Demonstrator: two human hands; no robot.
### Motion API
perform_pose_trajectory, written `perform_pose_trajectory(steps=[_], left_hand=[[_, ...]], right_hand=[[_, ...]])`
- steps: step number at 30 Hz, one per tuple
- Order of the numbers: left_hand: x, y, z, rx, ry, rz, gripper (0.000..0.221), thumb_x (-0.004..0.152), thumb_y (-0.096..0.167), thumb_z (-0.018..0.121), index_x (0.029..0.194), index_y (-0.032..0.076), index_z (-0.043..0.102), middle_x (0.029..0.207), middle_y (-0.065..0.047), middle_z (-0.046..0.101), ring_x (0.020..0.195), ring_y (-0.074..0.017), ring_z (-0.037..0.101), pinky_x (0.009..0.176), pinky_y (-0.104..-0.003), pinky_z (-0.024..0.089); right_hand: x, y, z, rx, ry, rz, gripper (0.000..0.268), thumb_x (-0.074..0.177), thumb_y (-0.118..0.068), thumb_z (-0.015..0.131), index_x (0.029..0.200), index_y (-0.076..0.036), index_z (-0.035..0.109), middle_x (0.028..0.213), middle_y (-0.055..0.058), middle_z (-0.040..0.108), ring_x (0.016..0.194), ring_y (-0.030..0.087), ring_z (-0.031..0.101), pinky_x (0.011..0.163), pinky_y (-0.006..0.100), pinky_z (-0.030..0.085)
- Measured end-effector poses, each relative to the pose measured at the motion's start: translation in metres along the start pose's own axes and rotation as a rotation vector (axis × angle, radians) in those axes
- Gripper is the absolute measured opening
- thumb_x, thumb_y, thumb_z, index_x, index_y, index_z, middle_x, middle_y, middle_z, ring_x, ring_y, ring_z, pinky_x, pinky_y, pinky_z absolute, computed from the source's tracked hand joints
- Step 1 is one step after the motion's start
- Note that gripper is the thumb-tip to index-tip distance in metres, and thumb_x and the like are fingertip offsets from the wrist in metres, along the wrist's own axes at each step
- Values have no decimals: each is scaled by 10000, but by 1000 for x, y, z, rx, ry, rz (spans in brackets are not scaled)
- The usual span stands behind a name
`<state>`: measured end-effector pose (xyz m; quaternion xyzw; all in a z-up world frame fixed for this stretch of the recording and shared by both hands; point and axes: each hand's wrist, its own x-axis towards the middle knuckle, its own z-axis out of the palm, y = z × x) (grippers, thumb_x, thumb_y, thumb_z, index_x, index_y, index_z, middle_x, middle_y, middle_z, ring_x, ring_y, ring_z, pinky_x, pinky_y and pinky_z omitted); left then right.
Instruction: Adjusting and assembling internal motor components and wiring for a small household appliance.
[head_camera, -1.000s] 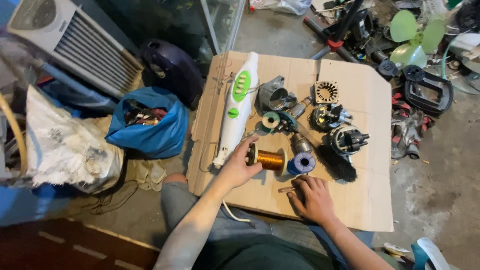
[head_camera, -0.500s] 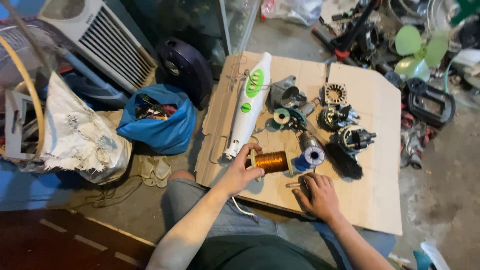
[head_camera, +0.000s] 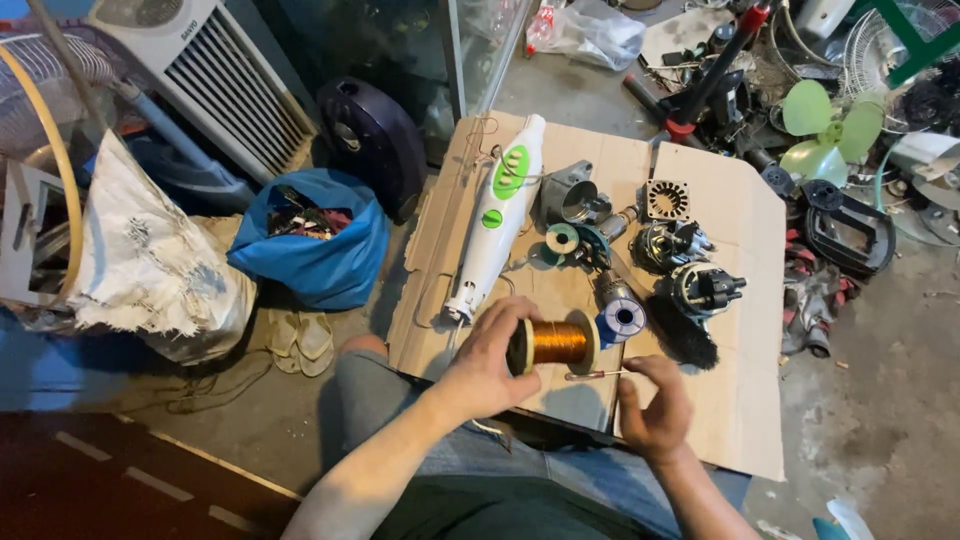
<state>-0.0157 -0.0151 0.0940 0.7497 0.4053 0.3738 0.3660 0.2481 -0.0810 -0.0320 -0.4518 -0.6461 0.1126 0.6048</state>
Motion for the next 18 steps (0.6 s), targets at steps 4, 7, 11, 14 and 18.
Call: perform_pose_trajectory(steps=[4,7,11,14,18], left_hand=[[3,8,2,22,-26,-22,621,630,105,764,1228,122,597,1215,-150,595,1181,-474,595,1017,-560,488],[5,22,-1,85,-87,-100,617,650,93,743,1228,97,529,1274,-103,545,1170,-320,586,1008,-386,482],[3,22,3,106,-126,-158,627,661,148,719,1274,137,588,1264,-123,564,1233,-437,566,1056,-539,458],[2,26,2,140,-138,-135,637,653,145,707,1278,122,586,1253,-124,555,1233,-431,560,1068,-535,447],[5,23,1,145,-168,-154,647,653,161,701,1288,142,584,1250,-112,546,1240,-422,561,1065,-524,456]], right_hand=[[73,-65,3,-16,22,-70,56,856,0,763,891,34,735,818,136,707,733,331,684,766,417,556],[109,-101,8,-161,-228,34,140,840,17,748,975,14,710,1026,130,699,896,248,658,818,332,538],[123,-103,23,-293,-384,80,202,917,-245,763,1053,-95,777,1068,144,719,958,420,676,849,515,530],[128,-107,29,-291,-498,215,214,926,-272,750,1036,-89,776,1150,172,708,1059,467,654,916,554,517],[134,-110,32,-158,-487,247,84,908,-175,762,924,-94,771,1127,166,734,1025,464,677,890,542,525]])
